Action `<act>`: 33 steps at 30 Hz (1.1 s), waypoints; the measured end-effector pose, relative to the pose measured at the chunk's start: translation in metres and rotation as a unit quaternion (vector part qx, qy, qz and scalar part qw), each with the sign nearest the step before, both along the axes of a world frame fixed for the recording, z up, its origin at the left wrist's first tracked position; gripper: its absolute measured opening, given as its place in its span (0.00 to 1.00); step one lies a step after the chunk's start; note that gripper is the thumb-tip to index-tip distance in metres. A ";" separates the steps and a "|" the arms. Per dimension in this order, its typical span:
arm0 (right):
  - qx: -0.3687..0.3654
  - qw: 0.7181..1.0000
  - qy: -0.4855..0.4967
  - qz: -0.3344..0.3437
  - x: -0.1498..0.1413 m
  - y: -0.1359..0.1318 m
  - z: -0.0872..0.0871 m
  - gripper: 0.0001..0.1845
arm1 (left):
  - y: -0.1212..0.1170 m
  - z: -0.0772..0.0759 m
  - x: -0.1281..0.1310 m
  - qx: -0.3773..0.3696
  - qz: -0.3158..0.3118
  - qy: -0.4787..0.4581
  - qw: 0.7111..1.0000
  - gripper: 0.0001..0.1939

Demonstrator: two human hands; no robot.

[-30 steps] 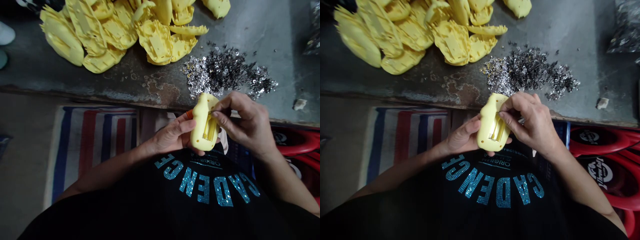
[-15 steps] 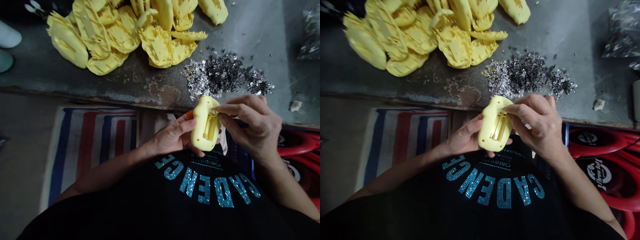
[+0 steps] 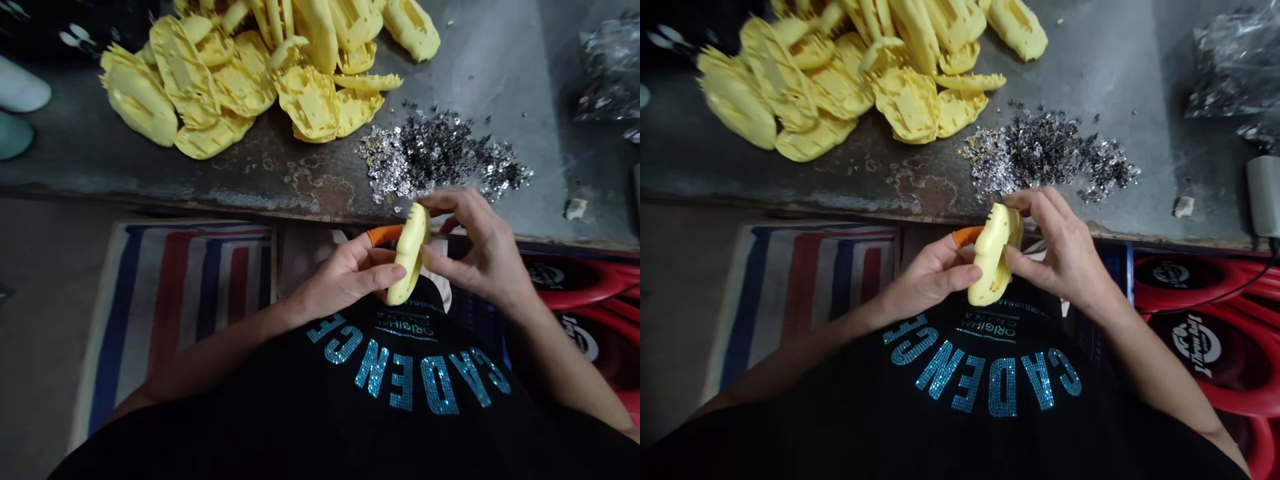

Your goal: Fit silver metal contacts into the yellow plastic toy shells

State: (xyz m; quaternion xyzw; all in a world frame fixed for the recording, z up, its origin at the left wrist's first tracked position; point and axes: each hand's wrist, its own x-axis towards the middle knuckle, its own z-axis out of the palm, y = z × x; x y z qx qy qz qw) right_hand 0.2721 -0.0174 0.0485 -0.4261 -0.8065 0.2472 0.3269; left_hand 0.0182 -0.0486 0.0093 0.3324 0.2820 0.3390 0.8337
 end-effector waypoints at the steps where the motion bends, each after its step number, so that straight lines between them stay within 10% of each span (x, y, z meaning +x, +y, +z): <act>1: 0.018 1.000 0.004 -0.014 -0.001 -0.004 -0.004 0.26 | -0.001 0.001 0.001 -0.004 0.004 -0.002 1.000 0.32; 14: 0.169 0.976 -0.027 -0.131 -0.005 -0.033 -0.031 0.31 | -0.005 -0.003 0.005 -0.003 0.052 0.129 0.990 0.14; 25: -0.005 0.999 0.045 -0.011 0.008 -0.012 -0.032 0.30 | 0.027 -0.011 -0.010 -0.093 -0.076 -0.019 0.993 0.34; 30: 0.097 0.952 -0.157 -0.242 0.060 0.036 -0.048 0.10 | 0.033 -0.010 -0.010 -0.076 -0.010 -0.046 0.996 0.28; 33: 0.075 0.929 -0.250 -0.261 0.068 0.058 -0.058 0.09 | 0.035 -0.008 -0.006 -0.075 0.032 -0.037 0.996 0.28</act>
